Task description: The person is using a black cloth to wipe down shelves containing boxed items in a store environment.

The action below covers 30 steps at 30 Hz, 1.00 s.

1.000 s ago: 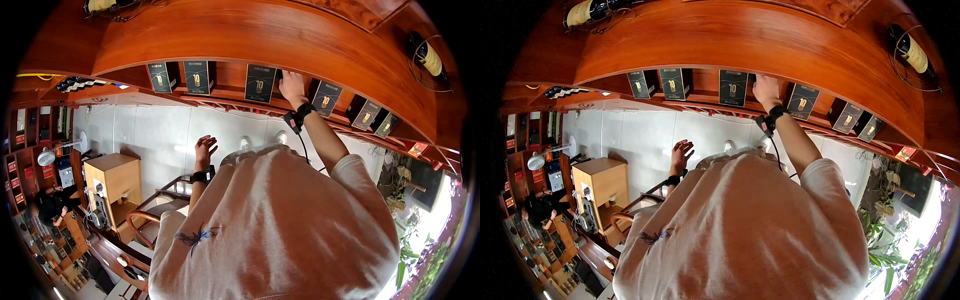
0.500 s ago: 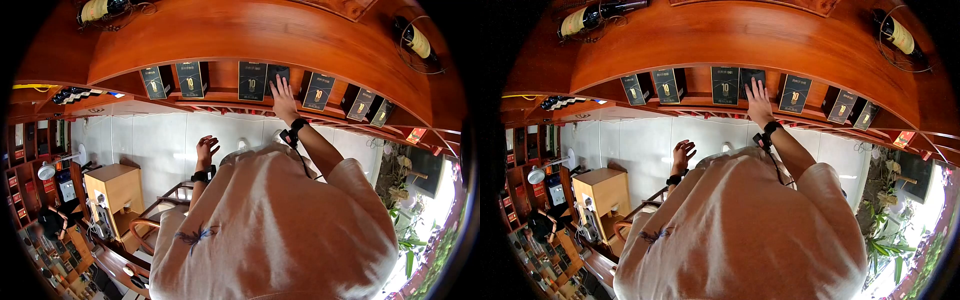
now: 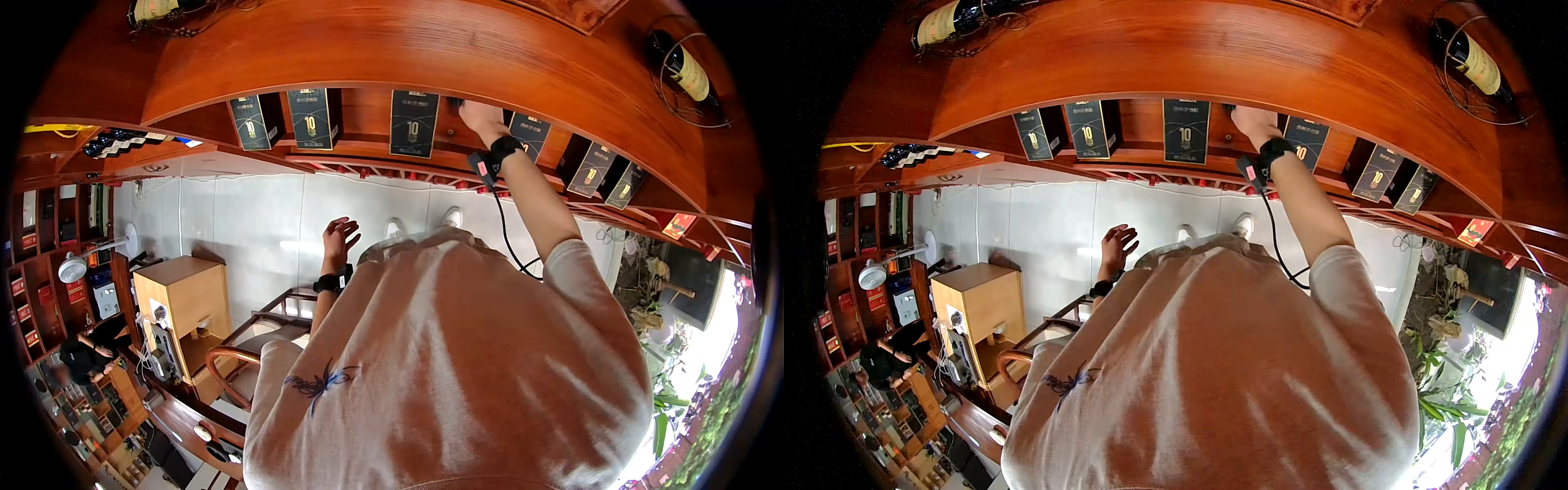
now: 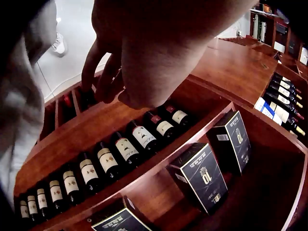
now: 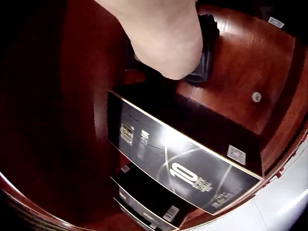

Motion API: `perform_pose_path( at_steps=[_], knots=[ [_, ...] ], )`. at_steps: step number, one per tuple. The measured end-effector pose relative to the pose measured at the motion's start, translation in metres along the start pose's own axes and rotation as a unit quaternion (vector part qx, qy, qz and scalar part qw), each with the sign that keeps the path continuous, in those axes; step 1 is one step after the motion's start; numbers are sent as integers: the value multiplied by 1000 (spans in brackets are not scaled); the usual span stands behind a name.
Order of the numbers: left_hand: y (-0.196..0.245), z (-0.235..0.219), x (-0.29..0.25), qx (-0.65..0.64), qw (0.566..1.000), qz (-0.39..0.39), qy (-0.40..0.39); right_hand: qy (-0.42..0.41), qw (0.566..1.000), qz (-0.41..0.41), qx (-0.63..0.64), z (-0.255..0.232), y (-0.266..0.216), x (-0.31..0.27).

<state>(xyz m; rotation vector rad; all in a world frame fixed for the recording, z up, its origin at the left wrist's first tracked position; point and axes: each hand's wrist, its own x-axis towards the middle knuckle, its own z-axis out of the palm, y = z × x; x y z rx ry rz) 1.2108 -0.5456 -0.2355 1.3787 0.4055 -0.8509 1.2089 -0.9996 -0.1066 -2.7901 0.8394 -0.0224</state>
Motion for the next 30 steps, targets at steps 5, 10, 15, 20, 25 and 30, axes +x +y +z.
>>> perform_pose_path(
  at_steps=[5,10,15,20,25,30],
  knots=[
    [-2,-3,-4,2,1000,-2,24,35,999,10,-2,4,-5,-8],
    [-11,-11,-4,-8,999,-2,31,114,993,-20,-27,30,-8,-43],
    [-12,-5,2,3,1000,-12,26,49,998,-26,30,79,0,-92],
    [-1,4,4,21,1000,-2,13,51,997,-9,60,85,1,-97],
    [0,4,10,18,1000,3,16,62,992,22,107,73,-4,-76],
    [-8,0,5,12,1000,-6,23,93,986,55,125,47,0,-32]
  ],
)
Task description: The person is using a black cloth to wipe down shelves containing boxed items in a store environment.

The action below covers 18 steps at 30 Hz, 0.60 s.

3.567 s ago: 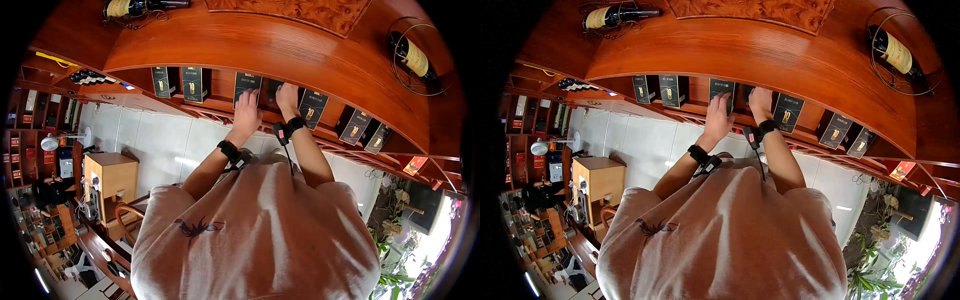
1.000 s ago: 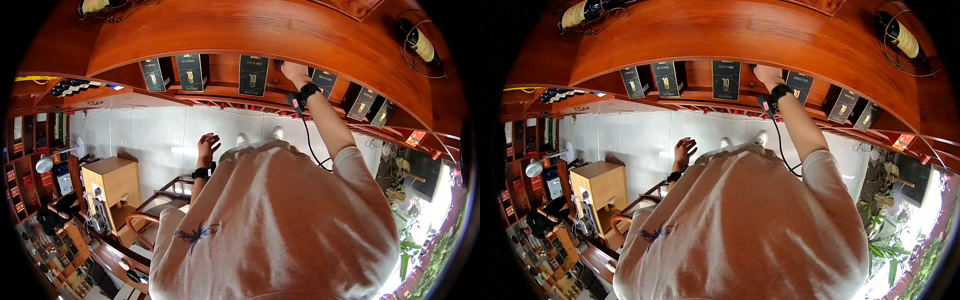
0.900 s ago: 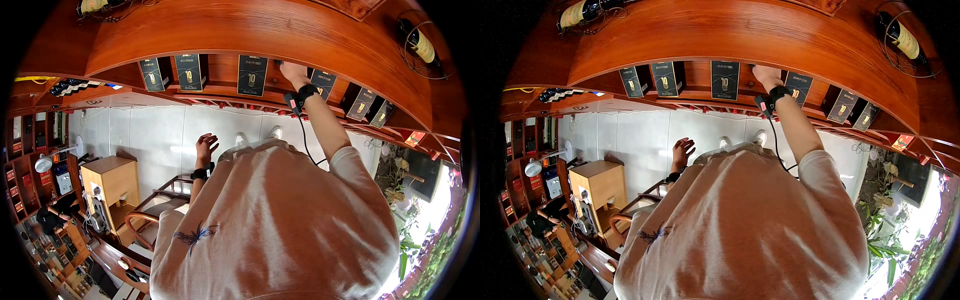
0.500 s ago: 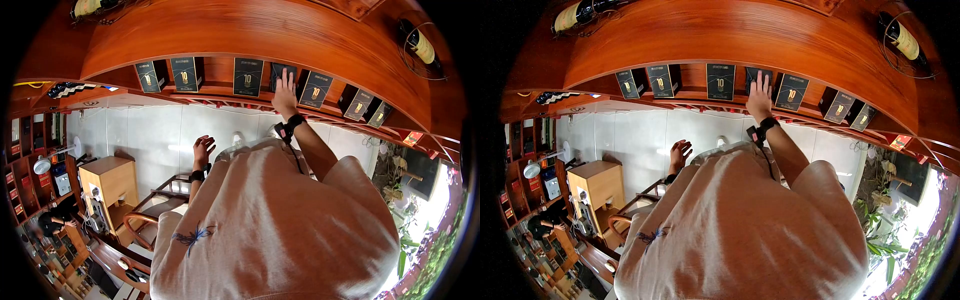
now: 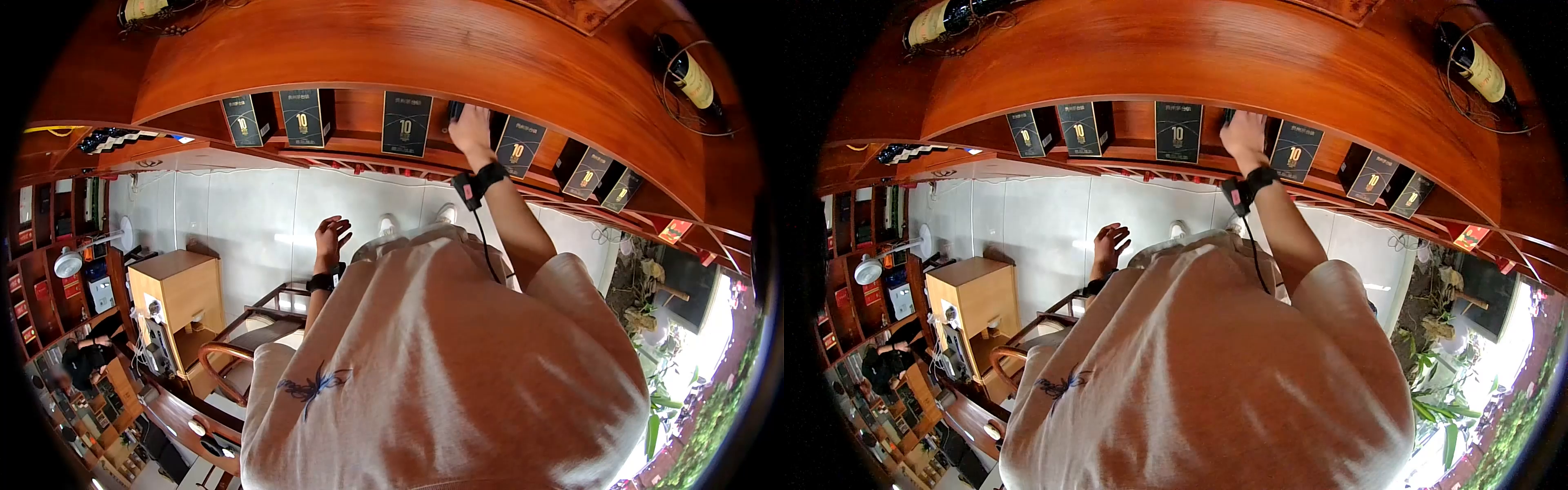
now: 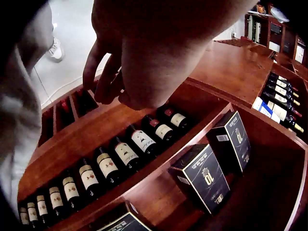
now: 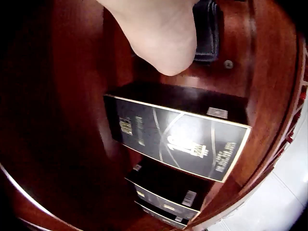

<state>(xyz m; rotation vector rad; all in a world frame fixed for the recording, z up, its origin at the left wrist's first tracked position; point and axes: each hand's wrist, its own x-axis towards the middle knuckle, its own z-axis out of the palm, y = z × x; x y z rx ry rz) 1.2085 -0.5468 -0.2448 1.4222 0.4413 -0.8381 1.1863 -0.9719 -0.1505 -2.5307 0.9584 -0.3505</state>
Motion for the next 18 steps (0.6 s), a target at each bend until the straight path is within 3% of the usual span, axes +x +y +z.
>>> perform_pose_path(
  at_steps=[2,9,12,18],
  knots=[
    [-6,-4,1,-2,1000,-6,3,-86,996,31,-16,-19,-7,23],
    [-15,-9,-8,-9,1000,-21,19,8,1000,3,-28,-9,-3,2],
    [-19,-13,-11,-17,999,-29,19,36,998,-50,-26,-4,6,-16],
    [-19,-11,-9,-3,999,-37,10,-16,994,-89,-67,15,22,-68]
  ],
)
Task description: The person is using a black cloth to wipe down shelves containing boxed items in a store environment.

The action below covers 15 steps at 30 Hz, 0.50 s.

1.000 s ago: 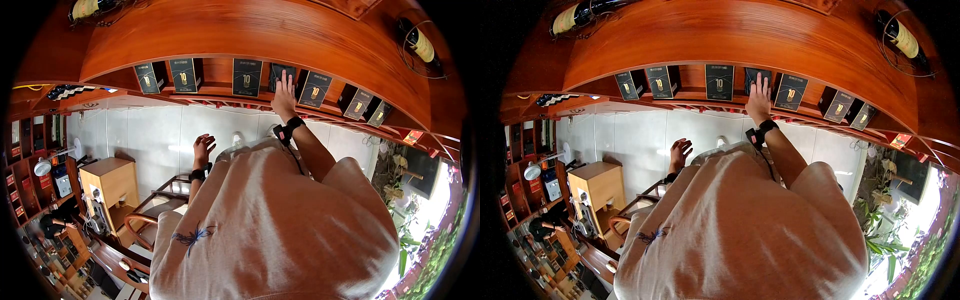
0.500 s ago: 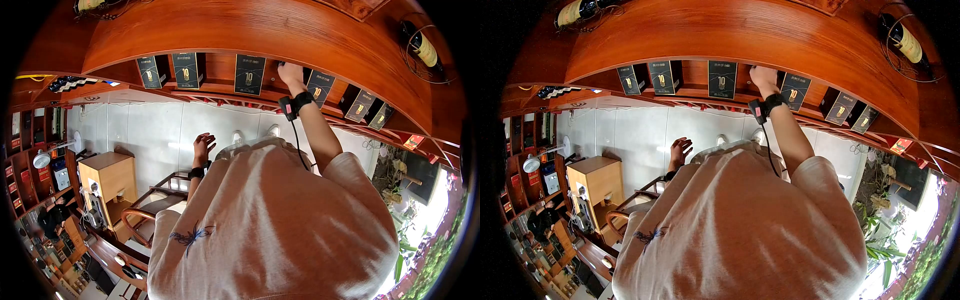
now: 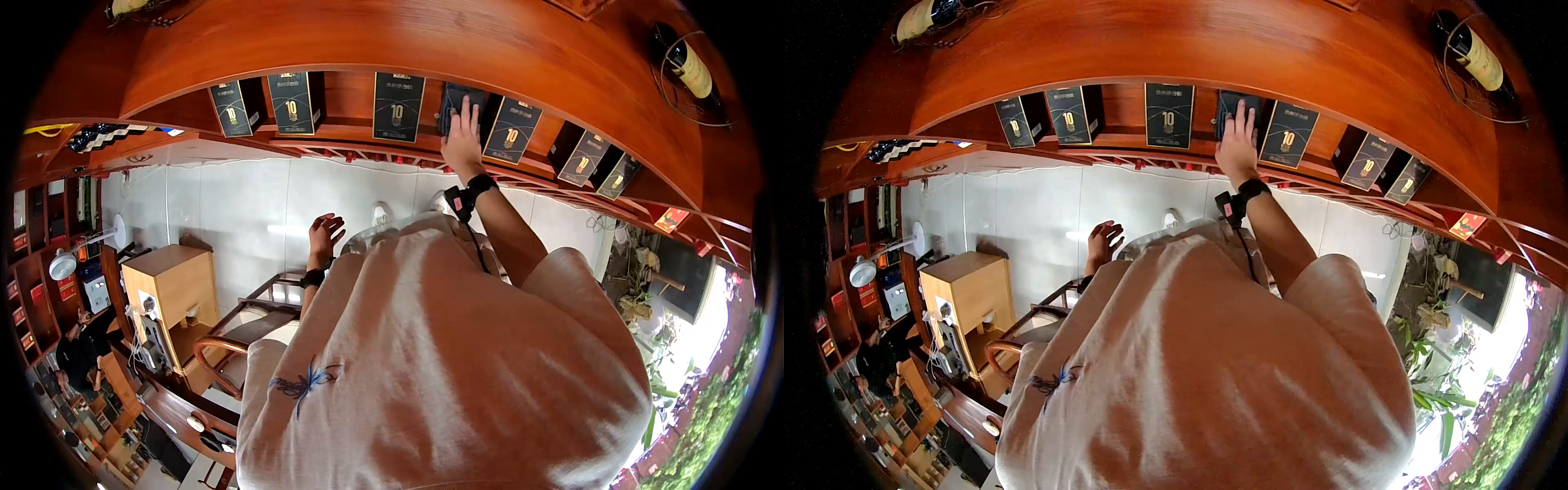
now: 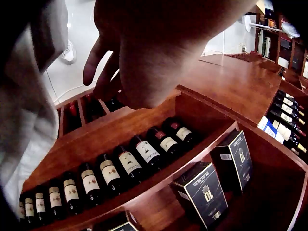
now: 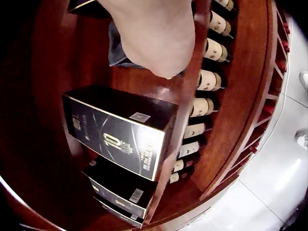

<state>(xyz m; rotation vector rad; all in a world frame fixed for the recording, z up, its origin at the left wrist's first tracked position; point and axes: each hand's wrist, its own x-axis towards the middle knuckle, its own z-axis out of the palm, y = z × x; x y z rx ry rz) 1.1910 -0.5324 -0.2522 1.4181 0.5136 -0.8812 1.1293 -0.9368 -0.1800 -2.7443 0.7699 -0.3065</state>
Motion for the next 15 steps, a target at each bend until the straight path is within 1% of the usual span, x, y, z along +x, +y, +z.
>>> perform_pose_path(
  at_steps=[2,5,8,11,14,15],
  knots=[
    [7,6,-1,13,1000,-1,2,14,999,-10,-28,9,1,-12],
    [12,7,3,25,1000,7,-14,12,1000,-9,-26,12,2,-12],
    [15,9,7,33,999,10,-17,30,997,40,51,4,-4,-11],
    [15,11,8,36,999,10,-20,25,992,77,101,3,-5,-7],
    [12,10,11,33,999,8,-26,21,990,107,84,15,-3,2],
    [12,11,11,30,999,7,-28,16,988,122,89,13,-4,4]
  ],
)
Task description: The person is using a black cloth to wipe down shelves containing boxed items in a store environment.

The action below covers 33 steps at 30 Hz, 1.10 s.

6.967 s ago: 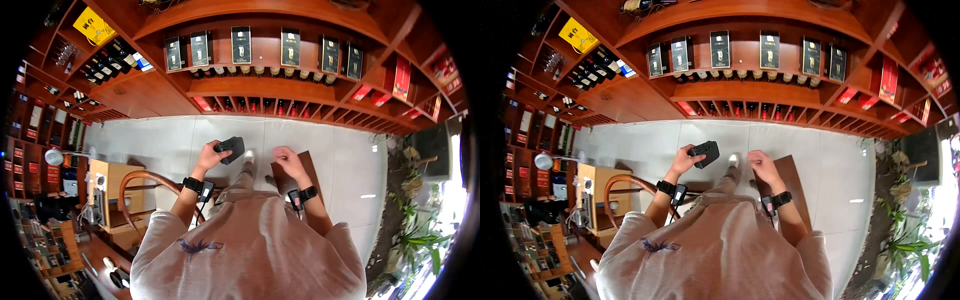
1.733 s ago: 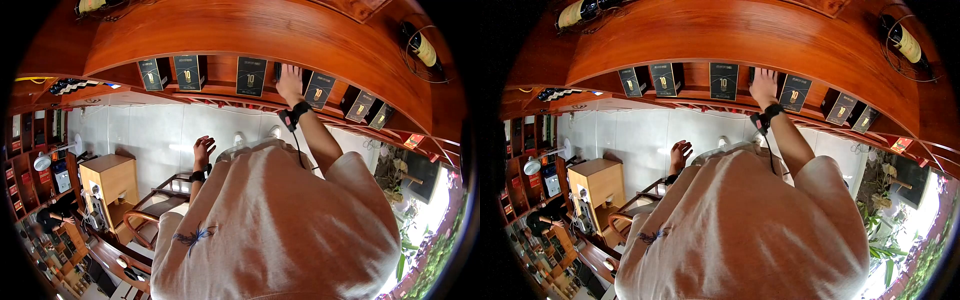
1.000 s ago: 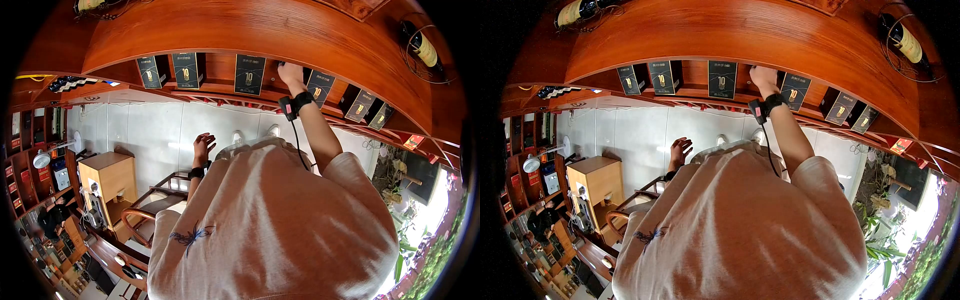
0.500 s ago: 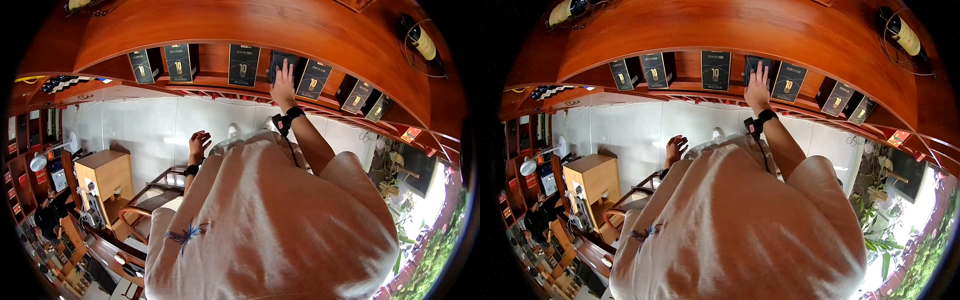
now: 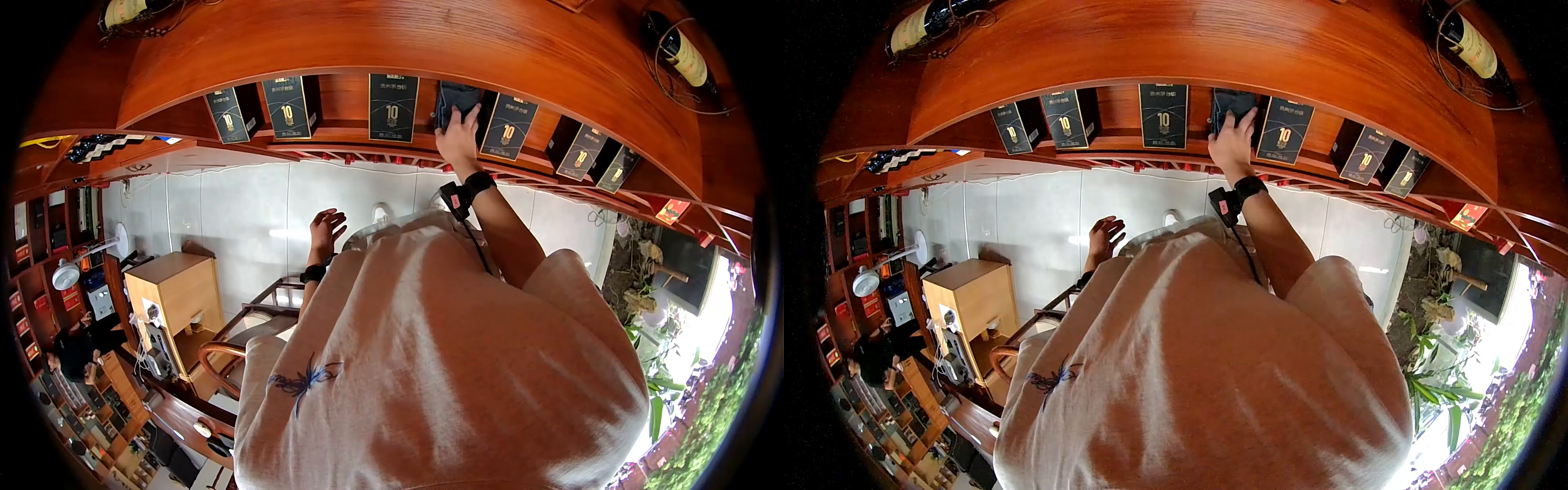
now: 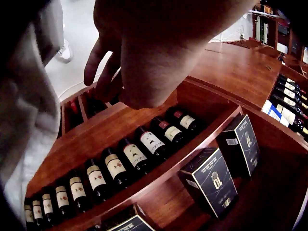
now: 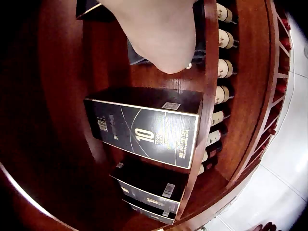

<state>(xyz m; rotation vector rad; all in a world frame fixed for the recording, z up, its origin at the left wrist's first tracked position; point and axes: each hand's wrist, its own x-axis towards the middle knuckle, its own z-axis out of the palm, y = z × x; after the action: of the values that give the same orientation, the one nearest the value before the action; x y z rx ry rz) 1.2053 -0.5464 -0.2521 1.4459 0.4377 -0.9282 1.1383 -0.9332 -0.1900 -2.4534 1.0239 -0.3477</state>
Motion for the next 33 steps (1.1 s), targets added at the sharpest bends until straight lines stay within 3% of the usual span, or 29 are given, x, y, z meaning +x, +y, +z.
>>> perform_pose_path(
  at_steps=[9,12,16,19,24,28,31,33],
  knots=[
    [-2,2,1,-7,1000,13,3,-42,991,91,-87,7,-19,20],
    [-1,2,1,-9,1000,7,14,-15,995,96,1,7,-19,21],
    [-3,-2,-2,-18,1000,13,14,-73,988,131,45,6,-9,36],
    [-4,-5,-5,-20,1000,12,17,-20,977,206,60,-14,-28,32],
    [-3,-11,-8,-20,999,28,16,80,986,56,135,-12,-14,25],
    [16,-11,-19,33,997,64,14,104,978,11,181,-53,-36,8],
    [35,-14,-27,84,991,102,-7,72,965,13,251,-61,-13,12],
    [43,-17,-24,118,985,122,-14,50,955,65,285,-77,-13,5]
  ],
)
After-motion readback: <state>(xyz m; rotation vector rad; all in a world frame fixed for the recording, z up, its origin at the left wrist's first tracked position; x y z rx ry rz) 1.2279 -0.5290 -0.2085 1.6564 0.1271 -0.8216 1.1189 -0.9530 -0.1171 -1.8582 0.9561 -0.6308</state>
